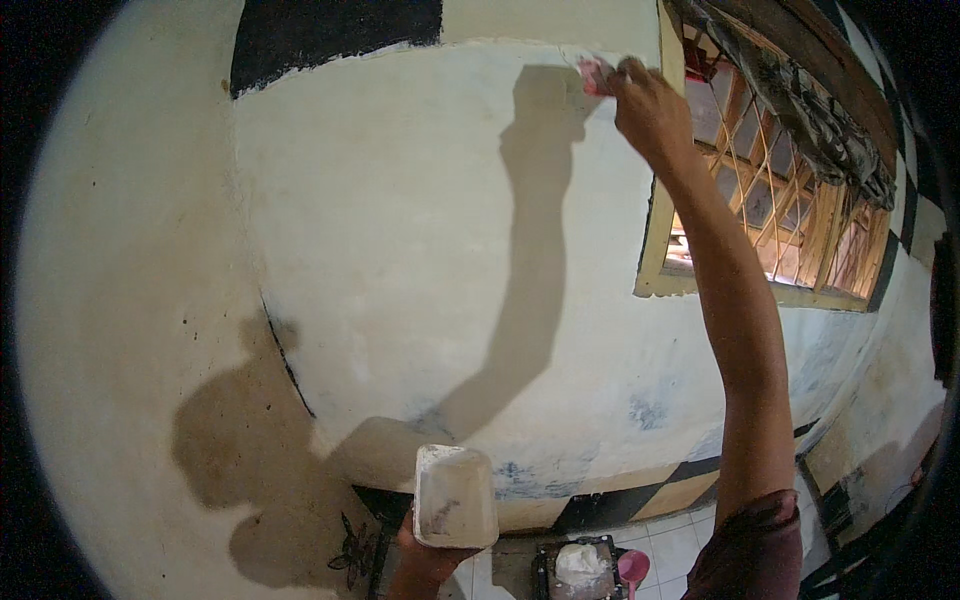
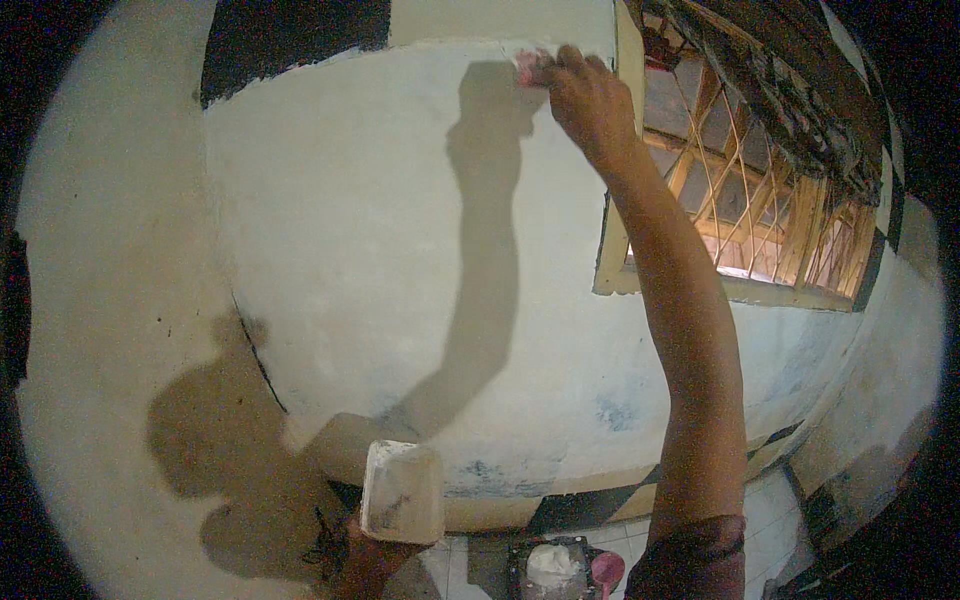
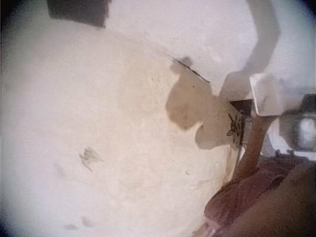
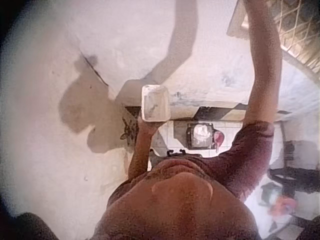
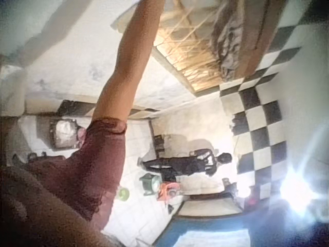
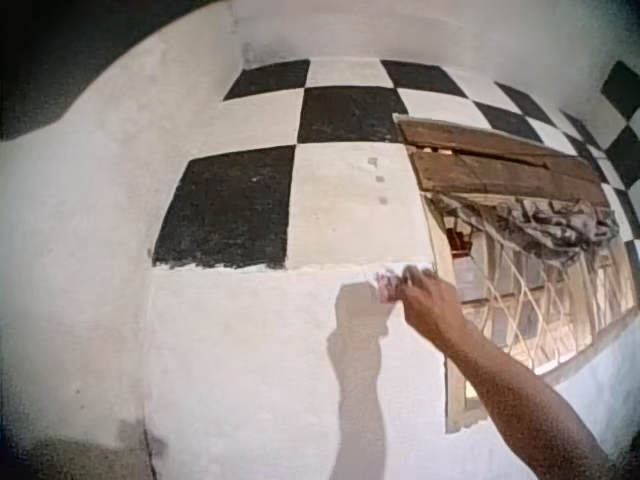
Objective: The person applies plaster to a wall using a putty knife, repeatedly scooping material from a container and spreading it over a damaged area until it is covered.
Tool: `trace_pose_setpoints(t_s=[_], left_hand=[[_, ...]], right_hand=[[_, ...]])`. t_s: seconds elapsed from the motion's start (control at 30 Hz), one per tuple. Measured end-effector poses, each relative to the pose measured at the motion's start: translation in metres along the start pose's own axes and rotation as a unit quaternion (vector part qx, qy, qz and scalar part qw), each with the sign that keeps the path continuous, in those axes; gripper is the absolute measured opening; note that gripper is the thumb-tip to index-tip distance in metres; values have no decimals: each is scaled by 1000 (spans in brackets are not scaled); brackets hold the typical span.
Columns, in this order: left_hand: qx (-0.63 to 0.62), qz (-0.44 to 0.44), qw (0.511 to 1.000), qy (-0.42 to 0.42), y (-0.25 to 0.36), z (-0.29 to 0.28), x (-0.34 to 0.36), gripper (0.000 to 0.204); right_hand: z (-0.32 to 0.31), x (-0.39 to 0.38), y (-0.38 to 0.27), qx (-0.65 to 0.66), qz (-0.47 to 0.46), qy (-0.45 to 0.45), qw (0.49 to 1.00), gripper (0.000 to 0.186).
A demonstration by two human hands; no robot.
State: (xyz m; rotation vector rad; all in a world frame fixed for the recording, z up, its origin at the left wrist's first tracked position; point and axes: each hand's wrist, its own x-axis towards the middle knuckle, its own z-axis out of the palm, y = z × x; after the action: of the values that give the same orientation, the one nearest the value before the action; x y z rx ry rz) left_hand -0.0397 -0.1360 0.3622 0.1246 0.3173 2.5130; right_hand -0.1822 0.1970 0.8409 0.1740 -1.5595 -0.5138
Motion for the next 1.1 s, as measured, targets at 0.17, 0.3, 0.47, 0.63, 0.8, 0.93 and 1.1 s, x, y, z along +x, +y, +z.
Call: trace_pose_setpoints(t_s=[0.17, 0.3, 0.47, 0.63, 0.8, 0.93, 1.1], left_hand=[[5, -31, 999, 16, -7, 19, 6, 63], [195, 52, 978, 53, -7, 12, -2, 64], [-22, -24, 999, 20, 0, 12, -4, 62], [341, 80, 937, 9, -11, 55, -7, 63], [52, 2, 995, 89, -1, 56, -10, 78], [-33, 0, 999, 32, 1, 16, -3, 64], [-7, -15, 1000, -1, -3, 24, -1, 64]], right_hand=[[27, 26, 6, 17, -72, -32, 997, 21], [17, -23, -31, 16, -52, -130, 990, 16], [-2, -14, -7, -5, -5, -67, 998, 24], [44, -31, 29, 2, -61, -99, 993, 26], [32, -70, -7, -29, -49, -76, 996, 22], [11, -13, 10, -28, -32, 9, 999, 18], [17, 31, 5, -51, -57, -51, 996, 17]])
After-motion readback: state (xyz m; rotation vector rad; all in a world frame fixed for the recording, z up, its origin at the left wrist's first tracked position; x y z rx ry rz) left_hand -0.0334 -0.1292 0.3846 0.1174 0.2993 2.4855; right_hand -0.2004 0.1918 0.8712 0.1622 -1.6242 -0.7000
